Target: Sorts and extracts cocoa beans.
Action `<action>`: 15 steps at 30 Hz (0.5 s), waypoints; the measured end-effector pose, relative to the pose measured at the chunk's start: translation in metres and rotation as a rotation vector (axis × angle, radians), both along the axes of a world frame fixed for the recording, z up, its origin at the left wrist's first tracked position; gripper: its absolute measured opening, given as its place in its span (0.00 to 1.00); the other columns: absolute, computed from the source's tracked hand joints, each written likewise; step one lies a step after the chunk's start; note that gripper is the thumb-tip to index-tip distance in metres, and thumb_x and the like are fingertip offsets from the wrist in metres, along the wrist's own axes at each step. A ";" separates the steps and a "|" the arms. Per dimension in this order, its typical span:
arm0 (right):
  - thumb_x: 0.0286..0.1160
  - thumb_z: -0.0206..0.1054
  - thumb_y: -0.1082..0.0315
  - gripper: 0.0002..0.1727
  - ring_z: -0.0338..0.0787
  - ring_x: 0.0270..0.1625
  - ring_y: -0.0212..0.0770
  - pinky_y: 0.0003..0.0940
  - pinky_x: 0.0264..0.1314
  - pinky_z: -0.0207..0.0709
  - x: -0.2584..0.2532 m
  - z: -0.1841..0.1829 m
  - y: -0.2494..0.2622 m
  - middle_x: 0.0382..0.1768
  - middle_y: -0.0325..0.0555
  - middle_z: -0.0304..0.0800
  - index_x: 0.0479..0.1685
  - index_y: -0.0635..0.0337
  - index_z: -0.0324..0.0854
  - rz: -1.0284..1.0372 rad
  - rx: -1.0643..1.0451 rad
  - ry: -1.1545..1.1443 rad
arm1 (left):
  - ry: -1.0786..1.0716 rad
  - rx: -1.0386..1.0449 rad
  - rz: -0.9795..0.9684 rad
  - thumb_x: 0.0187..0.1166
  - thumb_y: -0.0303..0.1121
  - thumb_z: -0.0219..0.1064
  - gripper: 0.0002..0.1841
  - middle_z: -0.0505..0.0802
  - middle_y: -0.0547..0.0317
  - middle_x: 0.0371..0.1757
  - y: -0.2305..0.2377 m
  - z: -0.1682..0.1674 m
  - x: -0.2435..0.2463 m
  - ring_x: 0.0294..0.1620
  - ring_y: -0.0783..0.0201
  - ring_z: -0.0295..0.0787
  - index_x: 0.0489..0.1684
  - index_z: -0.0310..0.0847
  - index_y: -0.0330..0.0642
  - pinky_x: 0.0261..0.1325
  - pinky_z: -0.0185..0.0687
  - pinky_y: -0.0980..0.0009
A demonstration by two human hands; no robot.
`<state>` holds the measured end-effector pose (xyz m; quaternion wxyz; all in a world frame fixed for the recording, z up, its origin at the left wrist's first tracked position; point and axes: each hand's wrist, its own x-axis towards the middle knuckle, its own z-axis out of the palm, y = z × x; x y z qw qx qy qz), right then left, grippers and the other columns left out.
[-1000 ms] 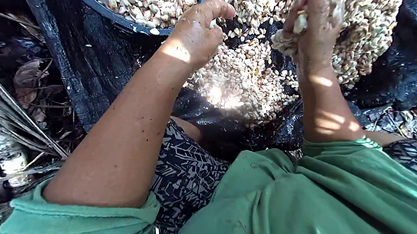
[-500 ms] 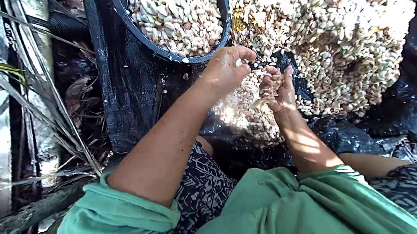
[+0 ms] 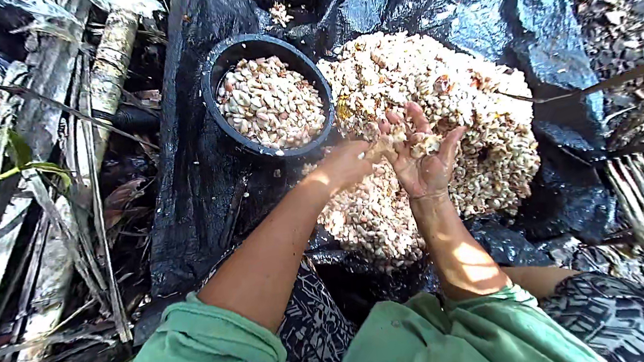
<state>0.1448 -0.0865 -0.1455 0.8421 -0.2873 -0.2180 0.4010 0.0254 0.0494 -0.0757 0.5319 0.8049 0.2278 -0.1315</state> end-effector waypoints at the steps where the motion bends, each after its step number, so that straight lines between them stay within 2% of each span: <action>1: 0.78 0.34 0.22 0.46 0.90 0.68 0.47 0.43 0.64 0.86 0.003 0.000 -0.006 0.70 0.46 0.88 0.83 0.42 0.70 -0.017 -0.004 -0.006 | -0.050 0.042 -0.011 0.89 0.29 0.58 0.13 0.90 0.45 0.49 0.001 0.000 -0.001 0.38 0.60 0.85 0.63 0.81 0.32 0.47 0.82 0.61; 3: 0.77 0.53 0.27 0.40 0.91 0.66 0.48 0.42 0.63 0.87 0.005 -0.002 -0.014 0.66 0.48 0.90 0.78 0.46 0.77 -0.032 0.006 0.006 | -0.110 0.083 -0.013 0.89 0.31 0.59 0.14 0.91 0.42 0.53 0.000 0.000 -0.003 0.45 0.55 0.88 0.63 0.82 0.32 0.54 0.82 0.54; 4: 0.76 0.61 0.31 0.38 0.91 0.65 0.48 0.41 0.63 0.87 0.004 -0.003 -0.018 0.66 0.49 0.90 0.76 0.47 0.78 -0.040 -0.003 0.003 | -0.129 0.087 -0.008 0.89 0.33 0.61 0.15 0.91 0.42 0.51 -0.001 -0.002 -0.004 0.45 0.53 0.88 0.63 0.82 0.32 0.54 0.82 0.53; 7: 0.65 0.81 0.50 0.38 0.91 0.65 0.44 0.39 0.65 0.87 -0.004 -0.006 -0.022 0.68 0.46 0.88 0.78 0.48 0.73 -0.038 -0.063 -0.120 | -0.103 0.104 -0.039 0.91 0.42 0.59 0.22 0.90 0.36 0.57 -0.005 -0.006 -0.004 0.53 0.45 0.90 0.69 0.79 0.31 0.62 0.81 0.44; 8: 0.65 0.83 0.55 0.38 0.91 0.63 0.40 0.36 0.65 0.86 -0.009 -0.004 -0.021 0.69 0.43 0.87 0.78 0.48 0.74 -0.035 -0.124 -0.192 | -0.095 0.146 -0.059 0.92 0.43 0.57 0.22 0.90 0.35 0.57 -0.007 -0.008 -0.003 0.55 0.43 0.90 0.68 0.80 0.31 0.65 0.80 0.42; 9: 0.65 0.83 0.61 0.35 0.91 0.60 0.36 0.34 0.62 0.86 -0.014 -0.004 -0.019 0.67 0.41 0.88 0.75 0.51 0.75 -0.039 -0.187 -0.263 | -0.090 0.207 -0.082 0.92 0.43 0.56 0.21 0.91 0.35 0.54 -0.009 -0.011 -0.003 0.55 0.42 0.90 0.63 0.82 0.31 0.64 0.80 0.40; 10: 0.65 0.81 0.66 0.30 0.90 0.56 0.34 0.32 0.58 0.87 -0.017 -0.006 -0.016 0.62 0.40 0.89 0.70 0.56 0.79 -0.048 -0.236 -0.334 | -0.067 0.262 -0.112 0.92 0.42 0.56 0.20 0.90 0.35 0.53 -0.011 -0.010 -0.003 0.57 0.39 0.89 0.59 0.83 0.31 0.65 0.78 0.38; 11: 0.65 0.80 0.69 0.24 0.90 0.49 0.31 0.30 0.52 0.88 -0.018 -0.009 -0.014 0.56 0.38 0.90 0.63 0.57 0.83 -0.053 -0.271 -0.393 | -0.024 0.297 -0.145 0.93 0.40 0.55 0.19 0.90 0.34 0.55 -0.013 -0.007 -0.002 0.61 0.38 0.87 0.59 0.84 0.31 0.67 0.76 0.36; 13: 0.66 0.79 0.70 0.14 0.88 0.38 0.26 0.24 0.40 0.85 -0.015 -0.013 -0.012 0.47 0.34 0.91 0.51 0.53 0.87 -0.026 -0.288 -0.446 | 0.036 0.298 -0.181 0.94 0.39 0.53 0.19 0.91 0.35 0.56 -0.013 -0.004 -0.004 0.62 0.38 0.87 0.63 0.84 0.33 0.68 0.75 0.36; 15: 0.66 0.78 0.71 0.11 0.86 0.32 0.25 0.21 0.32 0.82 -0.009 -0.016 -0.013 0.44 0.33 0.91 0.45 0.50 0.87 0.010 -0.280 -0.416 | 0.064 0.272 -0.190 0.94 0.37 0.53 0.18 0.91 0.36 0.57 -0.007 -0.005 -0.008 0.61 0.40 0.88 0.65 0.82 0.33 0.69 0.75 0.38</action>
